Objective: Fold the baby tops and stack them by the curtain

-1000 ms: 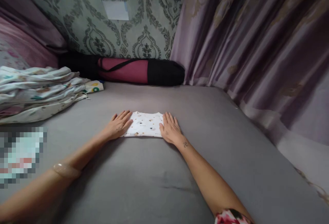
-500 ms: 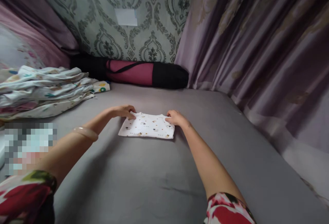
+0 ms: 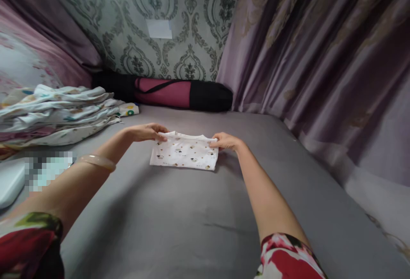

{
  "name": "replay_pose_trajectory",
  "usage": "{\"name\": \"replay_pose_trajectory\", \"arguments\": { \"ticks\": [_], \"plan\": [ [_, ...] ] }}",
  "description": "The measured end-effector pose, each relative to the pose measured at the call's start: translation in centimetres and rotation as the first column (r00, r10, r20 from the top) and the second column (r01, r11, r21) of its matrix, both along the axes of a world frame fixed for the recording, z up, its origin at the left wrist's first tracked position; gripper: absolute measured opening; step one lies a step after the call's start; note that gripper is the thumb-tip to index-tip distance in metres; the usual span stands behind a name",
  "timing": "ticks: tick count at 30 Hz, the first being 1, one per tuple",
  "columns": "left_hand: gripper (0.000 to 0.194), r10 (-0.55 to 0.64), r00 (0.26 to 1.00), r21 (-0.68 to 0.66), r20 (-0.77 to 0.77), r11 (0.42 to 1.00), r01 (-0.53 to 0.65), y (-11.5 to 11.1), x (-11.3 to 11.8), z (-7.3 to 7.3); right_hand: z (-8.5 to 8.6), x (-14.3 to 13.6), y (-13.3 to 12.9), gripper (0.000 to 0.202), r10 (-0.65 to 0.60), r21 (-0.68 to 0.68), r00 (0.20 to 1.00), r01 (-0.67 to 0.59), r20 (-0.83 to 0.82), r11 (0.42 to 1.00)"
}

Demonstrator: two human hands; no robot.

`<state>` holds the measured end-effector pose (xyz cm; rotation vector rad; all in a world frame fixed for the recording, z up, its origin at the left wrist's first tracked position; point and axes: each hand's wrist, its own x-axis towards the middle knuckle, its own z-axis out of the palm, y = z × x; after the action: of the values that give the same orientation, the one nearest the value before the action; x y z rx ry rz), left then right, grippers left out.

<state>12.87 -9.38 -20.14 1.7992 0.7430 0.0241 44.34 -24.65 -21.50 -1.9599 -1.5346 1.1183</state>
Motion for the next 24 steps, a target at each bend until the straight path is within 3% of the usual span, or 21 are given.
{"name": "replay_pose_trajectory", "arguments": {
  "ticks": [3,6,9,12,14,16,20,24],
  "plan": [
    [0.029,-0.008,0.998,0.115,0.063,0.993,0.0,-0.3,-0.2,2.0,1.7,0.3,-0.7,0.025,-0.008,0.087,0.993,0.018,-0.116,0.996],
    [0.028,0.013,0.975,0.323,0.221,0.943,-0.085,-0.7,-0.1,3.2,2.9,0.4,-1.0,0.024,-0.011,0.37,1.0,0.014,-0.011,0.929],
    [0.026,0.001,0.946,0.586,0.325,0.784,-0.202,-1.6,-0.3,2.8,2.2,0.1,-1.7,0.019,-0.115,0.628,0.977,-0.024,0.179,0.778],
    [0.026,-0.072,0.965,0.809,0.253,0.563,-0.171,-3.4,-1.1,0.7,-0.3,-0.5,-3.4,0.025,-0.139,0.719,0.913,-0.201,0.384,0.665],
    [0.031,-0.128,0.983,0.883,0.132,0.467,-0.058,-4.8,-1.9,-1.2,-2.2,-1.1,-5.0,0.033,-0.078,0.663,0.86,-0.328,0.505,0.673],
    [0.034,-0.17,0.985,0.901,0.026,0.432,0.051,-6.3,-2.8,-3.1,-3.7,-1.8,-6.5,0.037,-0.009,0.565,0.814,-0.396,0.581,0.724],
    [0.039,-0.193,0.978,0.892,-0.077,0.424,0.154,-8.3,-4.0,-5.9,-5.2,-2.8,-8.7,0.04,0.065,0.449,0.773,-0.432,0.631,0.782],
    [0.041,-0.209,0.971,0.867,-0.118,0.455,0.204,-8.9,-4.7,-7.0,-5.6,-2.8,-9.9,0.047,0.125,0.42,0.766,-0.472,0.63,0.775]
  ]
}}
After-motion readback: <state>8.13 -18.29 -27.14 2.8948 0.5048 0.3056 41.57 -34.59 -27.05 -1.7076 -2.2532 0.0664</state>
